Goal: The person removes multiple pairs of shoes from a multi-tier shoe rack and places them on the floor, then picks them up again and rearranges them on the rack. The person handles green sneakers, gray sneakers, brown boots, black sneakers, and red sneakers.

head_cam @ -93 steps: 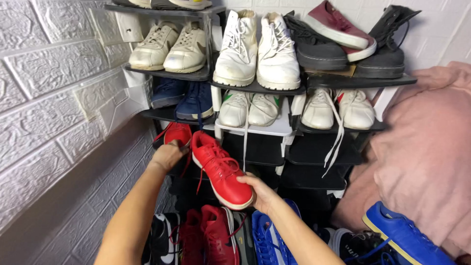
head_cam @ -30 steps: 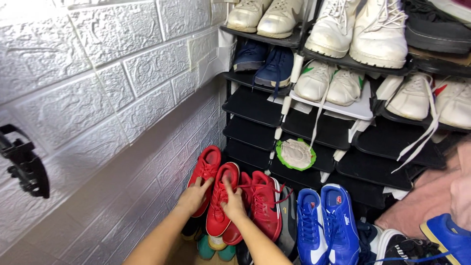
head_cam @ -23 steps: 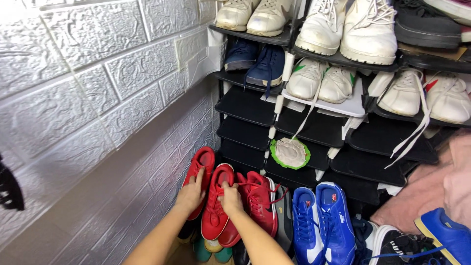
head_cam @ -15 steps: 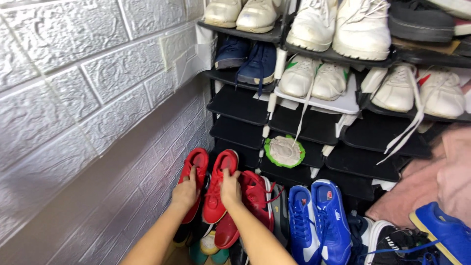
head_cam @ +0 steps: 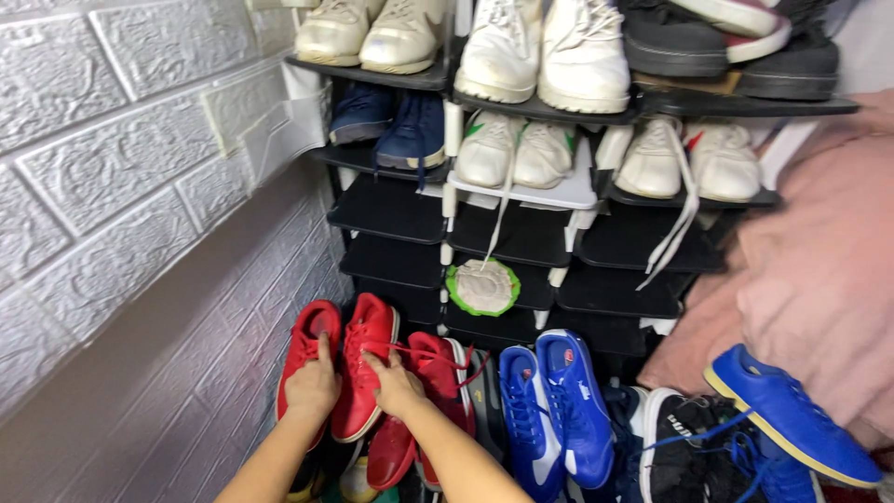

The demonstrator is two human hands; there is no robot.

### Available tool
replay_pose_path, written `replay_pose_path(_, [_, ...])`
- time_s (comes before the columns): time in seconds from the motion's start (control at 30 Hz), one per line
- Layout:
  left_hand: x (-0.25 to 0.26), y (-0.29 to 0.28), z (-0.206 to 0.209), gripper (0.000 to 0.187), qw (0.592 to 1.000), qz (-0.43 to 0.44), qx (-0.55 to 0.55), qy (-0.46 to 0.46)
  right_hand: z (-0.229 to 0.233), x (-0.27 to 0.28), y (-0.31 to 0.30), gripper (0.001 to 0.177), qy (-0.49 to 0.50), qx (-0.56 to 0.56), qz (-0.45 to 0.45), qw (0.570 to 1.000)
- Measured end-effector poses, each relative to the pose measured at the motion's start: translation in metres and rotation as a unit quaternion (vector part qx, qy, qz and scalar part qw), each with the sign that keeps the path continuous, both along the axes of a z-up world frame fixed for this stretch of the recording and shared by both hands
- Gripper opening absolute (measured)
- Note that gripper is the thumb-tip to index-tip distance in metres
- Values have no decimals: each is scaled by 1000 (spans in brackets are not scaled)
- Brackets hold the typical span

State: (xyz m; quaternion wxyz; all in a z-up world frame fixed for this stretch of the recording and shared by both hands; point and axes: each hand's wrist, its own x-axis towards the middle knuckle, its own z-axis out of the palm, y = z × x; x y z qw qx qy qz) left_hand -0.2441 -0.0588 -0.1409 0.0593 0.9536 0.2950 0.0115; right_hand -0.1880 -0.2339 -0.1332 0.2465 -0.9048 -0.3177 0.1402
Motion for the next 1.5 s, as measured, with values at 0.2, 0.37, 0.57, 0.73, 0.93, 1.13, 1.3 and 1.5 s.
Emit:
replay_pose_path(0.2, [1, -32, 37, 99, 996, -50, 62, -31, -15, 58, -54, 51, -127, 134, 18, 983])
replay_pose_path(0.37, [39, -90, 73, 85, 979, -161, 74, -99, 87, 119, -179, 24, -230, 228, -164, 932])
replay_pose_path(0.57, [91, -221, 182, 62, 840, -441, -37, -314, 211, 155, -336, 15, -491, 311, -332, 743])
replay_pose_path(0.73, [155, -332, 249, 56, 744, -522, 3, -418, 256, 214, -400, 31, -471, 297, -414, 721])
replay_pose_path(0.93, [228, -406, 297, 75, 761, -511, 66, -393, 265, 276, -432, 41, -298, 260, -493, 775])
replay_pose_path(1.13, [272, -428, 309, 100, 835, -466, 106, -273, 269, 272, -440, 43, -210, 297, -483, 797])
replay_pose_path(1.3, [318, -423, 276, 77, 810, -475, 210, -272, 250, 268, -456, 37, -298, 357, -455, 759])
replay_pose_path(1.5, [203, -445, 317, 60, 764, -505, 259, -308, 259, 217, -512, 73, 35, 608, -330, 722])
